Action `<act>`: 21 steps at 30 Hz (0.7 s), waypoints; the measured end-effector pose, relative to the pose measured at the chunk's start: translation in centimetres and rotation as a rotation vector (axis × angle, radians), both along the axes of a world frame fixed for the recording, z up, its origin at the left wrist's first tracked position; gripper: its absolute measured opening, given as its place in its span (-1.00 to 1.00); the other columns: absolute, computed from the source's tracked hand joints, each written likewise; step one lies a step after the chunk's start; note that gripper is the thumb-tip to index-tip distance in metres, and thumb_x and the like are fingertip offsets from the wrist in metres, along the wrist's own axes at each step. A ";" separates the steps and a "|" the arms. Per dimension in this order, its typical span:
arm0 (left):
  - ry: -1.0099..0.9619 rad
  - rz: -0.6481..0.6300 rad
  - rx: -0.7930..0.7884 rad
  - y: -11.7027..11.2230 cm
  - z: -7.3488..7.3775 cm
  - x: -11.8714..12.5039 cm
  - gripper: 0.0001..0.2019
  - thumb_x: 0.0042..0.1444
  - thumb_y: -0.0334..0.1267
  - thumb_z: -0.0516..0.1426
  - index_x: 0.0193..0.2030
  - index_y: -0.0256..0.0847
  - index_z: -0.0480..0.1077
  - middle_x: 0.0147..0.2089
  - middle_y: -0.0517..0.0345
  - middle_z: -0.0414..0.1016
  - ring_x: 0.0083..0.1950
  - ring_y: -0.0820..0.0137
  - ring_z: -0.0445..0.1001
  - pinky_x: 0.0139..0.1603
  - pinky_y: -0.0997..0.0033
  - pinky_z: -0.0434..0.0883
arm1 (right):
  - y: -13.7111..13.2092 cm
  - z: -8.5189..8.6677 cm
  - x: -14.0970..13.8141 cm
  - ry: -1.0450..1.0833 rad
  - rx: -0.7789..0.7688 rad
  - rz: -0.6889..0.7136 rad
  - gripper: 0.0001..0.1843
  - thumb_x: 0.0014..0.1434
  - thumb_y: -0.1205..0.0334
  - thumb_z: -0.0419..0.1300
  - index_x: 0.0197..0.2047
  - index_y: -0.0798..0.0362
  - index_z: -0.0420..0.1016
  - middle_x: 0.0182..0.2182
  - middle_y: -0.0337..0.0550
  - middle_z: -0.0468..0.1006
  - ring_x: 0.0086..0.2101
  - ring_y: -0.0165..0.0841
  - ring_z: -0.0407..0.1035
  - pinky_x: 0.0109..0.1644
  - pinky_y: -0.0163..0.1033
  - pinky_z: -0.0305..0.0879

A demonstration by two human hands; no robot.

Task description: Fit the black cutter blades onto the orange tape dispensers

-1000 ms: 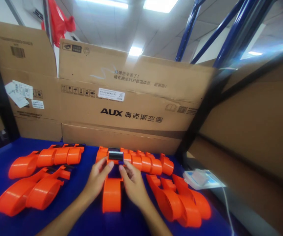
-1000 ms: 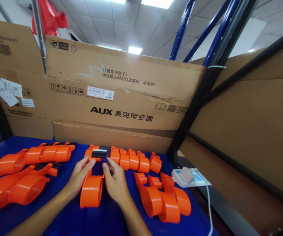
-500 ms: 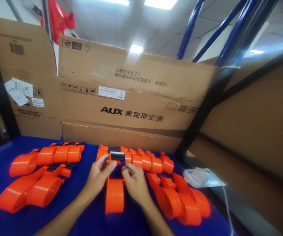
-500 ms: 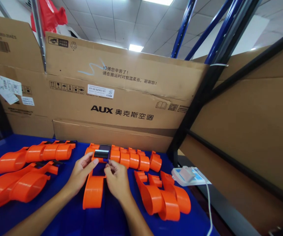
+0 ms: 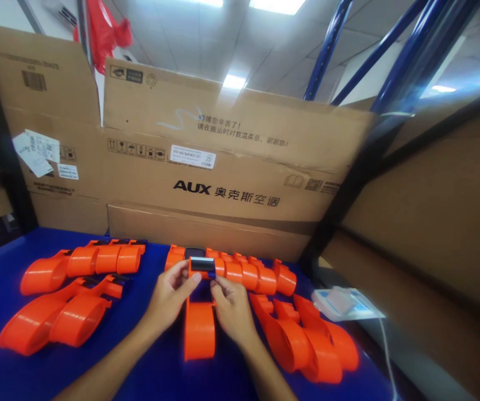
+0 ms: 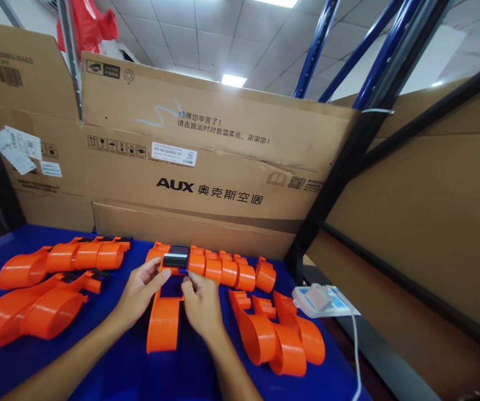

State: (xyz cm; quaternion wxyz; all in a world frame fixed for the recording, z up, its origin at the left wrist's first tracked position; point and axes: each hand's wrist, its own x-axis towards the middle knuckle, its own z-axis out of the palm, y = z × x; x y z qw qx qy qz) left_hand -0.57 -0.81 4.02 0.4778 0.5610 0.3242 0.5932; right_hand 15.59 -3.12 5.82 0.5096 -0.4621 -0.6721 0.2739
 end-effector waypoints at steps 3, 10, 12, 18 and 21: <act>-0.007 -0.010 0.000 0.0 0.2 -0.1 -0.58 0.13 -0.06 0.28 0.07 -0.22 0.51 -0.26 0.10 0.56 -0.25 0.31 0.50 -0.12 0.36 0.44 | -0.2 0.2 0.0 0.008 -0.021 0.014 -0.65 0.28 0.14 0.04 -0.34 0.15 0.56 -0.52 -0.26 0.37 -0.48 -0.40 0.18 -0.39 -0.35 0.15; -0.016 -0.021 -0.028 -0.3 0.4 -0.3 -0.61 0.11 -0.06 0.29 0.01 -0.24 0.54 -0.27 0.08 0.57 -0.27 0.28 0.51 -0.11 0.32 0.44 | -0.3 0.7 -0.1 0.053 -0.028 0.048 -0.66 0.28 0.15 0.05 -0.31 0.11 0.61 -0.49 -0.25 0.39 -0.45 -0.39 0.20 -0.39 -0.35 0.17; -0.039 -0.018 -0.037 -0.4 0.6 -0.2 -0.60 0.10 -0.07 0.29 0.02 -0.23 0.54 -0.24 0.05 0.60 -0.22 0.25 0.53 -0.07 0.30 0.44 | -0.1 0.7 -0.1 0.075 -0.037 0.064 -0.67 0.27 0.13 0.06 -0.29 0.11 0.62 -0.51 -0.26 0.37 -0.47 -0.39 0.20 -0.37 -0.34 0.19; -0.215 -0.042 -0.157 -0.5 0.9 0.0 -0.55 0.05 0.00 0.32 0.03 -0.20 0.55 -0.05 0.00 0.64 -0.01 0.15 0.57 0.09 0.23 0.41 | 0.4 -0.2 -0.2 0.196 -0.137 0.142 -0.64 0.24 -0.01 0.15 -0.21 0.11 0.60 -0.57 -0.29 0.35 -0.57 -0.44 0.13 -0.48 -0.34 0.18; -0.314 -0.019 -0.322 -0.1 0.3 -0.1 -0.56 -0.01 0.05 0.35 -0.10 -0.23 0.57 -0.24 0.03 0.66 -0.18 0.20 0.61 -0.08 0.27 0.49 | 0.5 -0.6 -0.1 0.234 -0.177 0.154 -0.64 0.24 -0.03 0.16 -0.24 0.12 0.57 -0.58 -0.30 0.34 -0.59 -0.46 0.13 -0.51 -0.36 0.15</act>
